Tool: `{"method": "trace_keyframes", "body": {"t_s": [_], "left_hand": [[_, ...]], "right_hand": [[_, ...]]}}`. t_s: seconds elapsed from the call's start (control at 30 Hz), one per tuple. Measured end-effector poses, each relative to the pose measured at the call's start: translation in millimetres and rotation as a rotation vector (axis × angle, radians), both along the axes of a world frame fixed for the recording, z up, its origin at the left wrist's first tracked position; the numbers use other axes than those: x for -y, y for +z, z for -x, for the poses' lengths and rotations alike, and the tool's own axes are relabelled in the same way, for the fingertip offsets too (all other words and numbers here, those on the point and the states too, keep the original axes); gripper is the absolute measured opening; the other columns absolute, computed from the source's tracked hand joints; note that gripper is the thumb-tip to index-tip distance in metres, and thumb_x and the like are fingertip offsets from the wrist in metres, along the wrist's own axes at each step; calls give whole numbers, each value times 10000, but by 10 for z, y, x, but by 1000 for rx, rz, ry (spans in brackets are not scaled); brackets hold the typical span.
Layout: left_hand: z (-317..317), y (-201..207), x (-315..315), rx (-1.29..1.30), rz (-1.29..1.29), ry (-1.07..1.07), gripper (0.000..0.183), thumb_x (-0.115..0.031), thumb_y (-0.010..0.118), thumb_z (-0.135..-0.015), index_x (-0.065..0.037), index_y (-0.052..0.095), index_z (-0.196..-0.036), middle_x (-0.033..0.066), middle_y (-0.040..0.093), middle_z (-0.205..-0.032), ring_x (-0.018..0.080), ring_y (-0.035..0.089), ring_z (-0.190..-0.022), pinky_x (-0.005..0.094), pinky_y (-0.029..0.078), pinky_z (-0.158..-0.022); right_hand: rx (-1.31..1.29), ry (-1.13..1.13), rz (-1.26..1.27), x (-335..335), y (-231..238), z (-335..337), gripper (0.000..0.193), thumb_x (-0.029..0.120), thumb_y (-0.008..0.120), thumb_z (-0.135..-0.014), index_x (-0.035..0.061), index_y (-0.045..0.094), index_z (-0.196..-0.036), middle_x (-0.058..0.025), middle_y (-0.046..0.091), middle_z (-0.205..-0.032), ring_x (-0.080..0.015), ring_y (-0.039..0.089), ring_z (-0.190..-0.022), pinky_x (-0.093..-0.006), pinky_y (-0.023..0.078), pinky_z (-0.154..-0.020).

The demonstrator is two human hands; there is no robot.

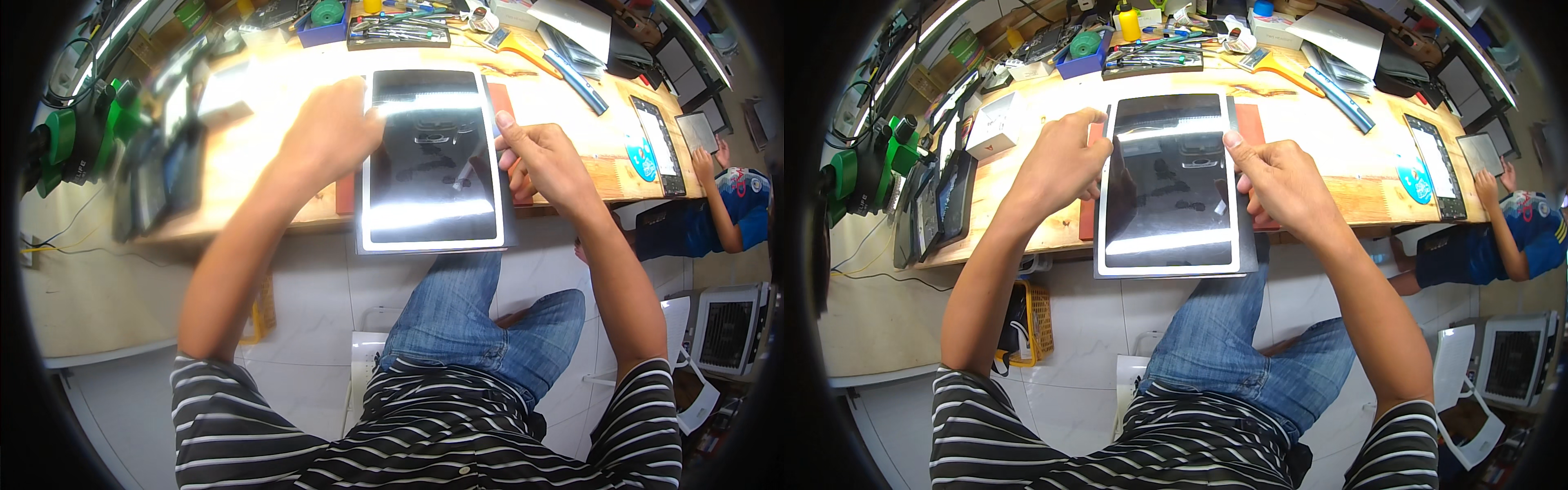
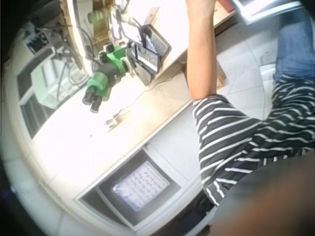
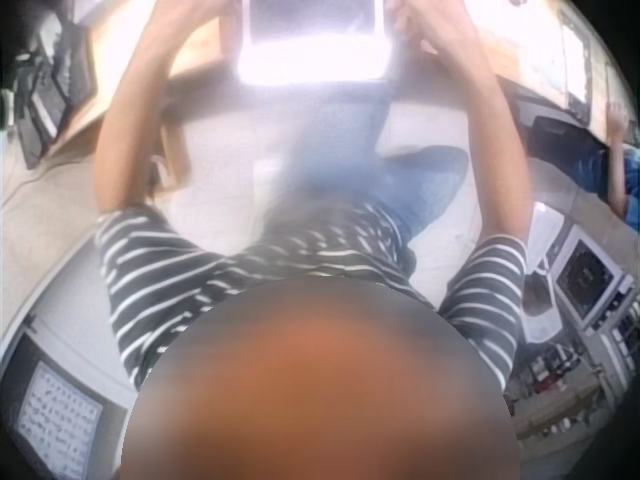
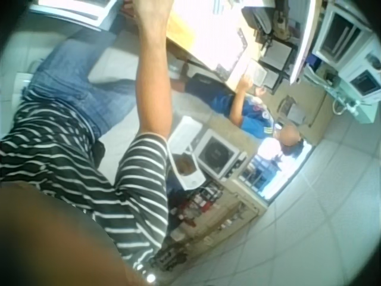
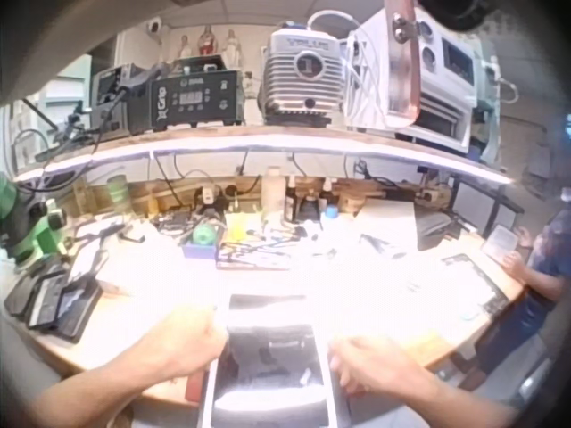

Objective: The person cleans a tablet screen with a cloth, aligns and attaches a frame, places the screen assembly onto a red mat, and uses a laminating machine to press the assembly. The person handles the tablet, frame, and mat throughout.

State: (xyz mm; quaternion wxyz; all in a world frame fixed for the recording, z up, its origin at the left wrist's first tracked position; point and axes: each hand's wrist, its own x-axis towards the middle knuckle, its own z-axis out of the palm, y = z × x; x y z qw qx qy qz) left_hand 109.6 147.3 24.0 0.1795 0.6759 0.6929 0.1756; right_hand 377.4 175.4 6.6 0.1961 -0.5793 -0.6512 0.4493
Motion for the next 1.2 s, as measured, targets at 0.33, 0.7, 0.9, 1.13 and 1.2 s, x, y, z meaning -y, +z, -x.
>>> {"method": "trace_keyframes", "body": {"t_s": [0.33,0.7,0.9,1.13,1.2], "left_hand": [[-24,8,76,-25,-46,-25,476,-78,480,-854,121,556,-1280,186,637,-614,236,686,-544,354,570,-637],[71,-17,-193,-146,-233,-86,325,-139,553,-873,29,683,-1118,164,690,-712,257,692,-666,368,535,-686],[182,-197,-1072,149,-179,-307,341,-259,616,-939,39,698,-1083,162,719,-934,203,668,-910,330,502,-848],[141,-318,-1428,162,70,-454,363,-337,645,-949,4,733,-1037,6,664,-843,77,560,-774,262,445,-697],[148,-305,-1436,166,116,-423,361,-361,642,-950,-22,738,-1031,-5,659,-849,70,557,-787,259,443,-703]], "right_hand": [[13,-27,-127,84,1,54,702,554,529,-983,-53,618,-643,-79,523,-465,-156,555,-406,-300,474,-399],[-26,-70,-406,321,12,-96,457,349,572,-997,-74,680,-864,-75,598,-657,-101,524,-538,-255,422,-516],[-531,-409,-467,1232,-479,-253,263,115,693,-917,-41,604,-1108,-9,584,-775,-68,543,-656,-211,453,-543],[-712,-254,370,1852,-790,82,340,117,651,-952,-77,562,-1217,-209,705,-994,-233,728,-828,-277,590,-680],[-831,-232,382,1797,-808,234,335,129,637,-966,-79,576,-1221,-224,697,-1047,-258,726,-881,-297,596,-710]]}}
